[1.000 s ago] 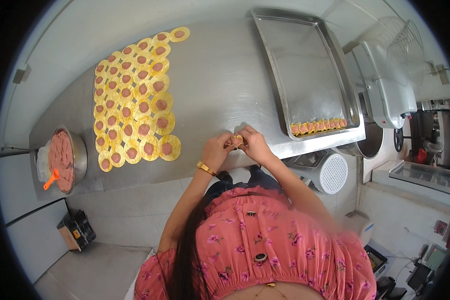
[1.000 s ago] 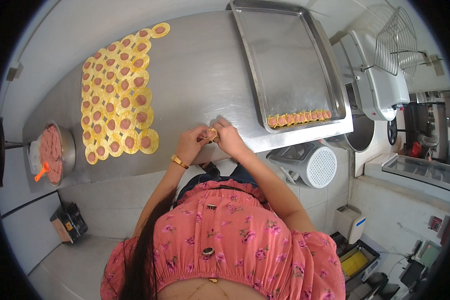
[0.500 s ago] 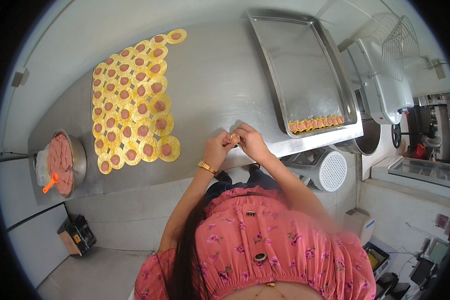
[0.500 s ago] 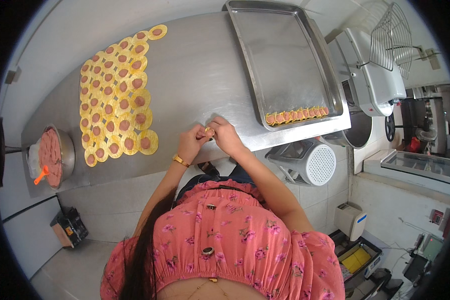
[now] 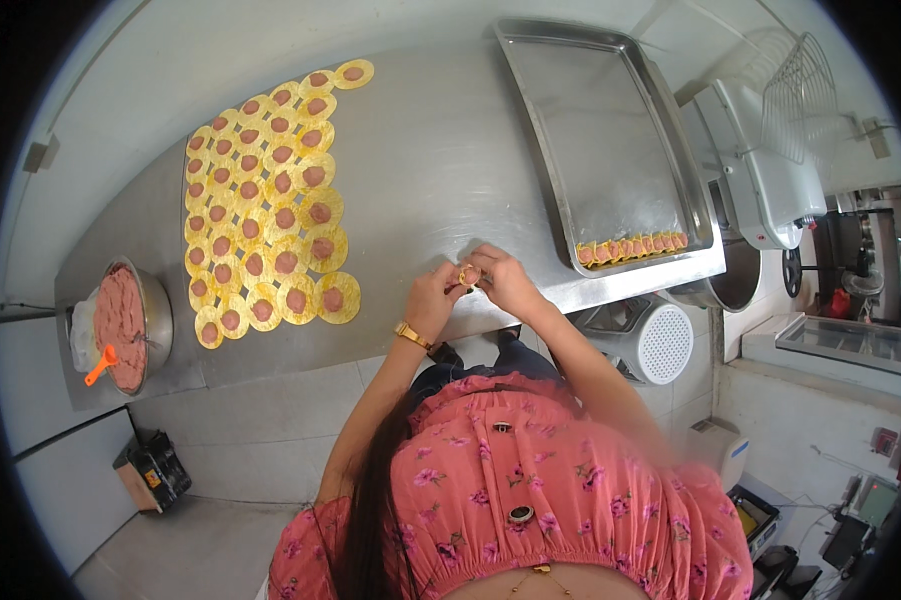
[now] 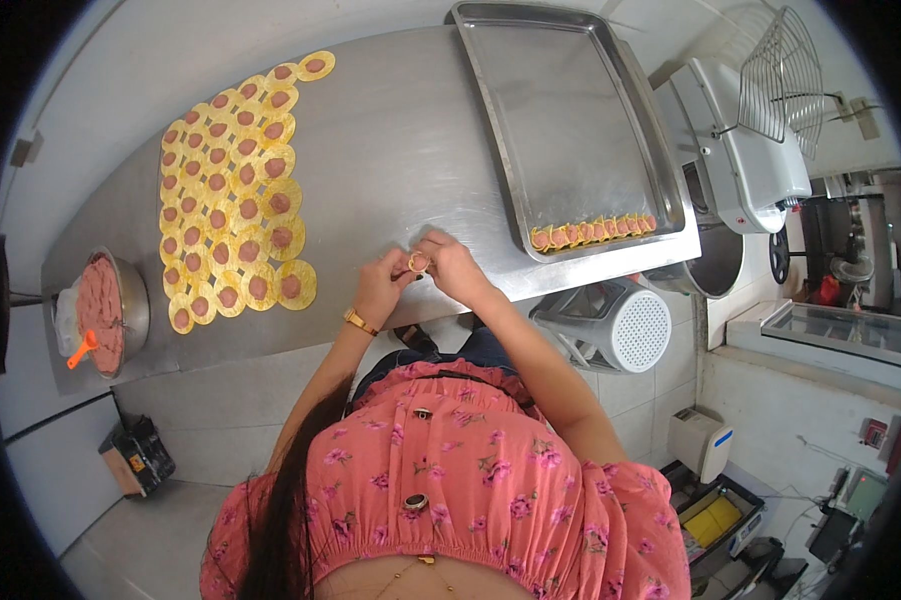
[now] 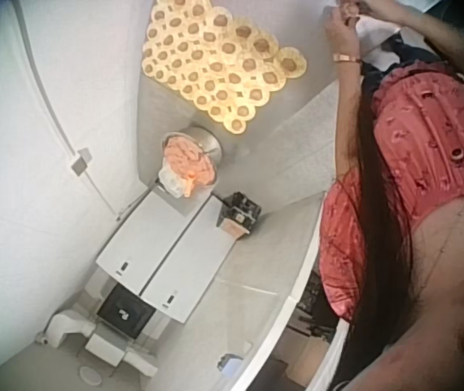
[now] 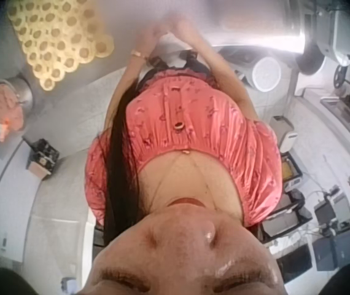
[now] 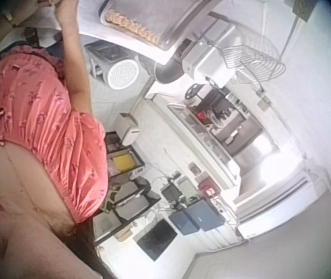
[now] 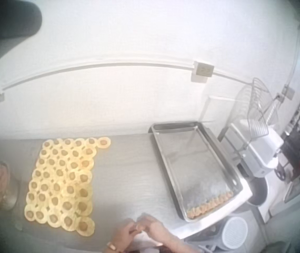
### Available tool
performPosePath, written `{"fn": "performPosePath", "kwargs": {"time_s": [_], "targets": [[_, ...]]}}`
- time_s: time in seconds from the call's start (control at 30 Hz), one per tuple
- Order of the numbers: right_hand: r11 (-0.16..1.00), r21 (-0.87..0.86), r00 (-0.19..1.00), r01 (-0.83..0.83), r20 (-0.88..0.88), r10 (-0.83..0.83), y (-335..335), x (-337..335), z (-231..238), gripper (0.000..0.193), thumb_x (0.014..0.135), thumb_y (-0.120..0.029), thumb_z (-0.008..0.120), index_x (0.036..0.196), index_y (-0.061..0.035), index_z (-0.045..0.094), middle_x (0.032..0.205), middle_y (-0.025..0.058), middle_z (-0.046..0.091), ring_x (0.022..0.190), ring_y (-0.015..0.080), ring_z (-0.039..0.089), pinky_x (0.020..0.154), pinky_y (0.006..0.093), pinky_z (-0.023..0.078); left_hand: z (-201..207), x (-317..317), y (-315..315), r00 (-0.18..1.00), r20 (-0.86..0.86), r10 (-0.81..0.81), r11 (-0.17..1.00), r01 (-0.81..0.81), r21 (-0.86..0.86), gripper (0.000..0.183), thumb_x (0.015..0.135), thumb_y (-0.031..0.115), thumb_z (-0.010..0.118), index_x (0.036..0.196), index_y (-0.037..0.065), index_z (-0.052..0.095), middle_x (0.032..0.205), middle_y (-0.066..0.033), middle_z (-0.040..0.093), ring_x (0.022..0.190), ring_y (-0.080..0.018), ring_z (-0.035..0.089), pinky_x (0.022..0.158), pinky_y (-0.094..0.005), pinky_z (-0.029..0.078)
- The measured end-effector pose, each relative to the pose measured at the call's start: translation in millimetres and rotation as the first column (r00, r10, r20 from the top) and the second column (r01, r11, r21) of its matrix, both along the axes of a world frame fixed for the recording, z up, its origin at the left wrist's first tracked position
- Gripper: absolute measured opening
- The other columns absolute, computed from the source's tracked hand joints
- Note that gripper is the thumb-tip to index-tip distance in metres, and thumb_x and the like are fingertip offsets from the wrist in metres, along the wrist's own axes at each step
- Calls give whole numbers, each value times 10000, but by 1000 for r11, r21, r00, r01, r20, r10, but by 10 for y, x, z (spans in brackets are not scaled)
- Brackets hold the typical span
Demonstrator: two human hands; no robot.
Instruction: The person repeatedly picks up a round yellow pastry base with a pink filling, folds it in half, and places it on a metal tray. The person continues this process, filling the tray with the folded pastries.
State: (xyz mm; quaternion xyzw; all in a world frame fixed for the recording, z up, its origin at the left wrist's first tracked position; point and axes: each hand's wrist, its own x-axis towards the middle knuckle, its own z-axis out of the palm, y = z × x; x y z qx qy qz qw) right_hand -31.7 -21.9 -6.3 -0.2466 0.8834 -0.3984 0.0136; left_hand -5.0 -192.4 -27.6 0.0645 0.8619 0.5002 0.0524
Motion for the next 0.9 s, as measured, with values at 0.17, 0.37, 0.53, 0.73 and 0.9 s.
{"fn": "performPosePath", "kwargs": {"time_s": [0.17, 0.37, 0.53, 0.73, 0.9], "targets": [[997, 18, 989, 68, 131, -70, 11, 17, -52, 372, 685, 38, 692, 1043, -45, 631, 967, 131, 589, 841, 324, 617, 717, 372, 527, 53, 1, -11, 992, -123, 9, 1000, -11, -11, 211, 753, 96, 726, 923, 44, 612, 811, -130, 663, 755, -267, 665, 656, -348, 523], [999, -25, 998, 46, 48, -44, -7, 22, -36, 371, 683, 26, 699, 1042, -49, 640, 978, 128, 589, 822, 318, 624, 717, 370, 529, 52, -2, -30, 999, -15, -36, 991, 33, -129, 231, 754, 106, 724, 950, 47, 617, 844, -138, 652, 781, -279, 657, 668, -350, 521], [990, -9, 980, 142, 140, -139, -38, 77, -8, 296, 691, 21, 666, 980, -33, 632, 946, 137, 583, 894, 352, 591, 741, 413, 499, 18, -13, -26, 992, -128, 4, 998, -11, -57, 228, 757, 135, 730, 935, 50, 616, 812, -139, 661, 756, -280, 658, 651, -351, 520], [996, -48, 993, 79, 91, -74, -45, 49, -10, 326, 676, 17, 681, 993, -29, 617, 946, 140, 574, 901, 365, 585, 744, 423, 499, 20, -25, -31, 999, 12, -30, 993, 31, -111, 240, 762, 122, 728, 966, 52, 623, 835, -137, 660, 753, -271, 667, 660, -346, 526], [980, -11, 967, 197, 165, -192, -85, 95, -12, 214, 707, 32, 637, 914, -24, 627, 874, 146, 581, 864, 360, 595, 721, 426, 492, 35, -52, -39, 993, -114, -7, 1000, 4, -22, 236, 764, 158, 738, 941, 57, 619, 739, -125, 656, 715, -273, 664, 639, -346, 523]]}}
